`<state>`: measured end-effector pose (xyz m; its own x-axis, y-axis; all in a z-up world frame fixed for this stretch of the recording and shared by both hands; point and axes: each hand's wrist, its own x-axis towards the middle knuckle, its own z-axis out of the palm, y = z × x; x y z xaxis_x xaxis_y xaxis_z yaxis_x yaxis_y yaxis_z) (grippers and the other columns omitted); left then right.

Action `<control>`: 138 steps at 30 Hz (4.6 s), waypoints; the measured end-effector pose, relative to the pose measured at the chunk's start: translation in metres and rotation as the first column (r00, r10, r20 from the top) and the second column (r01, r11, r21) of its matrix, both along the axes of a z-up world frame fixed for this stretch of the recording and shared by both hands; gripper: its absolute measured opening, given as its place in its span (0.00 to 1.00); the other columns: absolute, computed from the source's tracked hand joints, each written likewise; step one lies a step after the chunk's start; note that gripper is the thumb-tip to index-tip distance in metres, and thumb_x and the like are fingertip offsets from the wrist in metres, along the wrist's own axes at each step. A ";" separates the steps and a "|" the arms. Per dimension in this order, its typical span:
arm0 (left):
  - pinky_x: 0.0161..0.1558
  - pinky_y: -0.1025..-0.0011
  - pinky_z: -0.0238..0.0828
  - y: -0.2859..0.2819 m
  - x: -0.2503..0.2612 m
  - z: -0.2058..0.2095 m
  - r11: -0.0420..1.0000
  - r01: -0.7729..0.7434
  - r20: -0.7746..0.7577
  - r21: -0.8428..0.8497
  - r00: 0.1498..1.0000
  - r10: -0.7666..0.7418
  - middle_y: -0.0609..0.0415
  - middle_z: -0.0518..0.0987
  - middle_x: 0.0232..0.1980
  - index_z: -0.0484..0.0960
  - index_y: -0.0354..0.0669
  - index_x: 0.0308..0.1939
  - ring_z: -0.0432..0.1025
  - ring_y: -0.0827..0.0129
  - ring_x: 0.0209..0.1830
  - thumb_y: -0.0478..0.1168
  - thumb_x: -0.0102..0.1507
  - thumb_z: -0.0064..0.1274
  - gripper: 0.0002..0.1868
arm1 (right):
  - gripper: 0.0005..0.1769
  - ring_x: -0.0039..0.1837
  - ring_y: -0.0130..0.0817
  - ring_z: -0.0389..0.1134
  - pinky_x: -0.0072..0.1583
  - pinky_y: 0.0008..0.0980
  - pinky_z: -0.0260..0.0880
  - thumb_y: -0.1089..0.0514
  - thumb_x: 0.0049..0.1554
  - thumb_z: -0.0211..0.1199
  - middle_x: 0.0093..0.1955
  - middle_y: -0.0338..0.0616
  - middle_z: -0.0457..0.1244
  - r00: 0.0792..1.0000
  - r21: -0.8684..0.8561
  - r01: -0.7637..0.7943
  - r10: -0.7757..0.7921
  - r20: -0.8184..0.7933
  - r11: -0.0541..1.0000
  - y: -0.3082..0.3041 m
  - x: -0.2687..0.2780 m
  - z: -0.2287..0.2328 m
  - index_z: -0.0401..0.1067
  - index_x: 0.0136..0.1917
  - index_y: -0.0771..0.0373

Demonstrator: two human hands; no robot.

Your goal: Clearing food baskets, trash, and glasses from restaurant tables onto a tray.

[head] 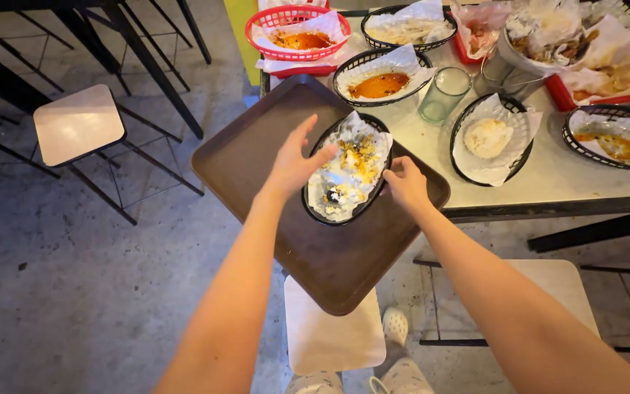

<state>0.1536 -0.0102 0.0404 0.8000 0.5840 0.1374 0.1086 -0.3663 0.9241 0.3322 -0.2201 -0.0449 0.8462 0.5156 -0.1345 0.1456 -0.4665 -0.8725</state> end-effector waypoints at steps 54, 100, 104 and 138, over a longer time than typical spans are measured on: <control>0.40 0.65 0.76 -0.158 0.244 -0.039 0.913 0.408 -0.177 -0.011 0.898 -0.403 0.56 0.73 0.42 0.79 0.50 0.55 0.77 0.61 0.32 0.30 0.47 0.63 0.31 | 0.25 0.61 0.57 0.62 0.58 0.51 0.62 0.59 0.50 0.72 0.59 0.54 0.61 0.717 -0.092 0.383 -0.233 0.657 0.919 -0.146 0.300 -0.009 0.70 0.60 0.60; 0.44 0.70 0.79 -0.193 0.304 -0.036 0.936 0.328 -0.188 -0.131 0.918 -0.348 0.51 0.88 0.36 0.91 0.45 0.39 0.83 0.66 0.36 0.50 0.53 0.64 0.17 | 0.29 0.57 0.45 0.68 0.56 0.42 0.66 0.53 0.41 0.78 0.55 0.44 0.66 0.715 -0.057 -0.205 0.189 0.673 0.977 -0.152 0.192 0.047 0.75 0.55 0.62; 0.45 0.68 0.76 -0.197 0.302 -0.028 0.958 0.286 -0.250 -0.022 0.926 -0.282 0.54 0.88 0.37 0.92 0.52 0.39 0.82 0.65 0.37 0.56 0.52 0.64 0.18 | 0.17 0.50 0.45 0.70 0.51 0.40 0.71 0.62 0.45 0.73 0.49 0.46 0.68 0.807 0.000 -0.139 0.113 0.580 0.990 -0.146 0.197 0.041 0.79 0.50 0.62; 0.67 0.63 0.66 -0.165 0.326 -0.036 0.890 0.449 -0.129 0.077 0.890 -0.437 0.41 0.76 0.68 0.65 0.39 0.73 0.72 0.52 0.68 0.51 0.42 0.78 0.59 | 0.09 0.46 0.24 0.71 0.48 0.23 0.73 0.67 0.54 0.72 0.51 0.40 0.69 0.642 0.158 -0.413 0.164 0.749 0.897 -0.152 0.222 0.124 0.81 0.49 0.60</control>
